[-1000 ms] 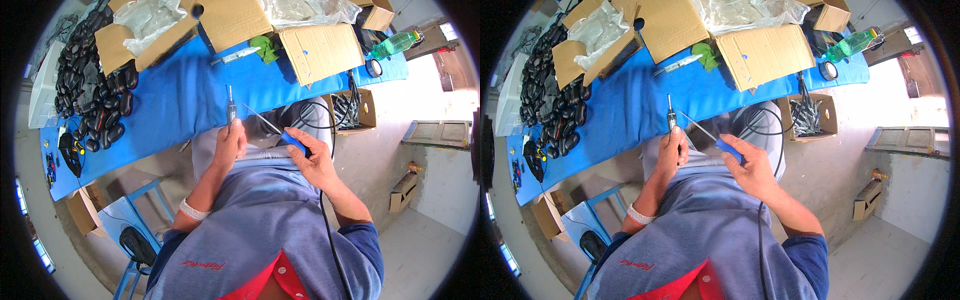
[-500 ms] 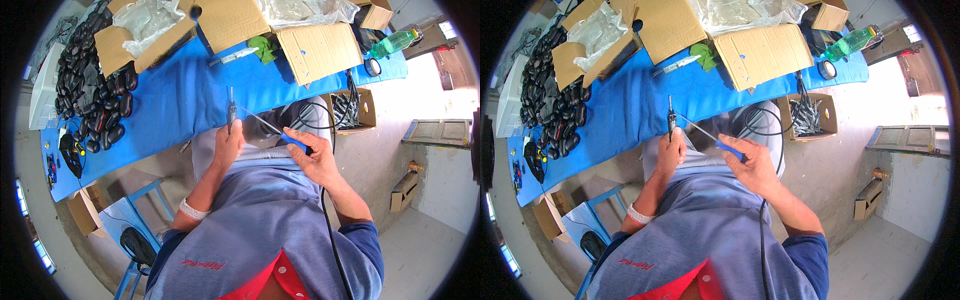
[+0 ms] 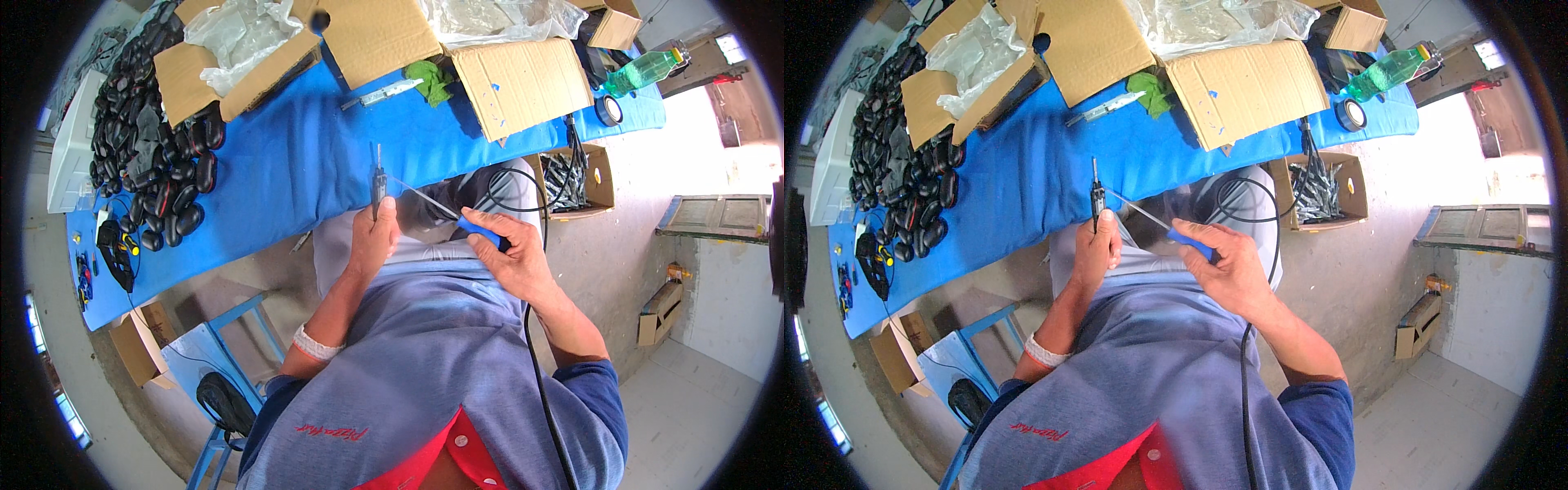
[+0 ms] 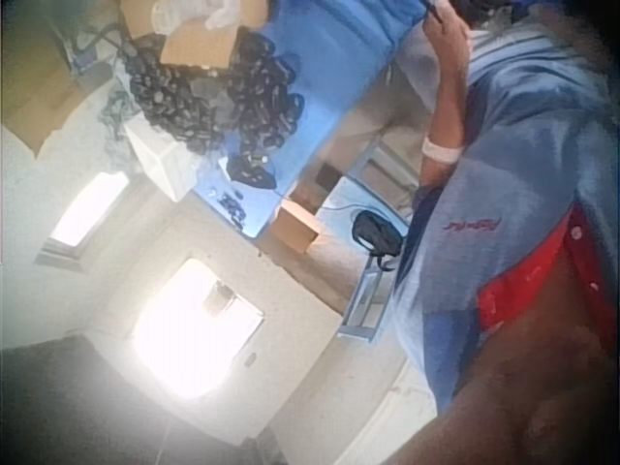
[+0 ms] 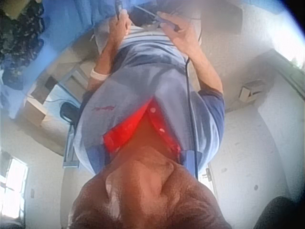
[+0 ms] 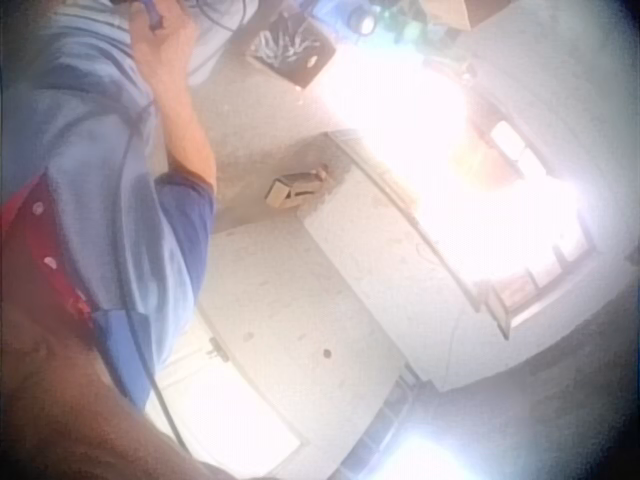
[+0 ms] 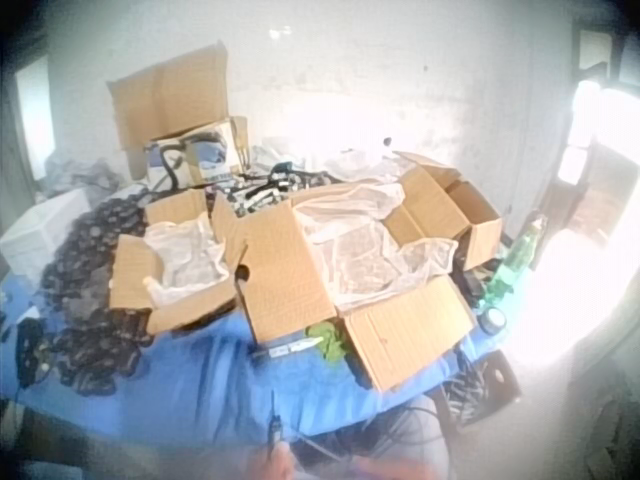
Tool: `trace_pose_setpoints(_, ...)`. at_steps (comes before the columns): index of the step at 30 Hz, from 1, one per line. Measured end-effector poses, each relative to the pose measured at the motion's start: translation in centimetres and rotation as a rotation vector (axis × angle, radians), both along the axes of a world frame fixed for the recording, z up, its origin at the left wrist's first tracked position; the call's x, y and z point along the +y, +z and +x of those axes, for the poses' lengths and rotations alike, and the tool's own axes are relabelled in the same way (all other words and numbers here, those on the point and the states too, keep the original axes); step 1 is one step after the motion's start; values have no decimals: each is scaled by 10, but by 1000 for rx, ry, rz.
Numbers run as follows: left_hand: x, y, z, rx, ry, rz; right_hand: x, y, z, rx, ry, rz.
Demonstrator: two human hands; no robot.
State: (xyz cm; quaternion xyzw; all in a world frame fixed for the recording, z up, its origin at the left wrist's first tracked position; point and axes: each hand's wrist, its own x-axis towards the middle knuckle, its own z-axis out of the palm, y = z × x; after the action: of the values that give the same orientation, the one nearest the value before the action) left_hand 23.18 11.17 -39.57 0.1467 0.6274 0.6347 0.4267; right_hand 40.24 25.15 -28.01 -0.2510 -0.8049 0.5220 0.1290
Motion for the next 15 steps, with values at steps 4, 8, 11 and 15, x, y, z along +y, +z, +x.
trace_pose_setpoints(4, 0, -1, 0, -9, -3, 4, 2, -6, 1, 16, -128, -153)
trace_pose_setpoints(8, -2, -6, 1, -8, -7, 17, 9, -5, -16, 78, -122, -366)
trace_pose_setpoints(11, 1, 3, 3, -43, 19, -15, 13, -19, -39, 30, -116, -235)
trace_pose_setpoints(15, -2, 1, 5, -44, 17, -2, 11, -29, -77, -30, -69, -113)
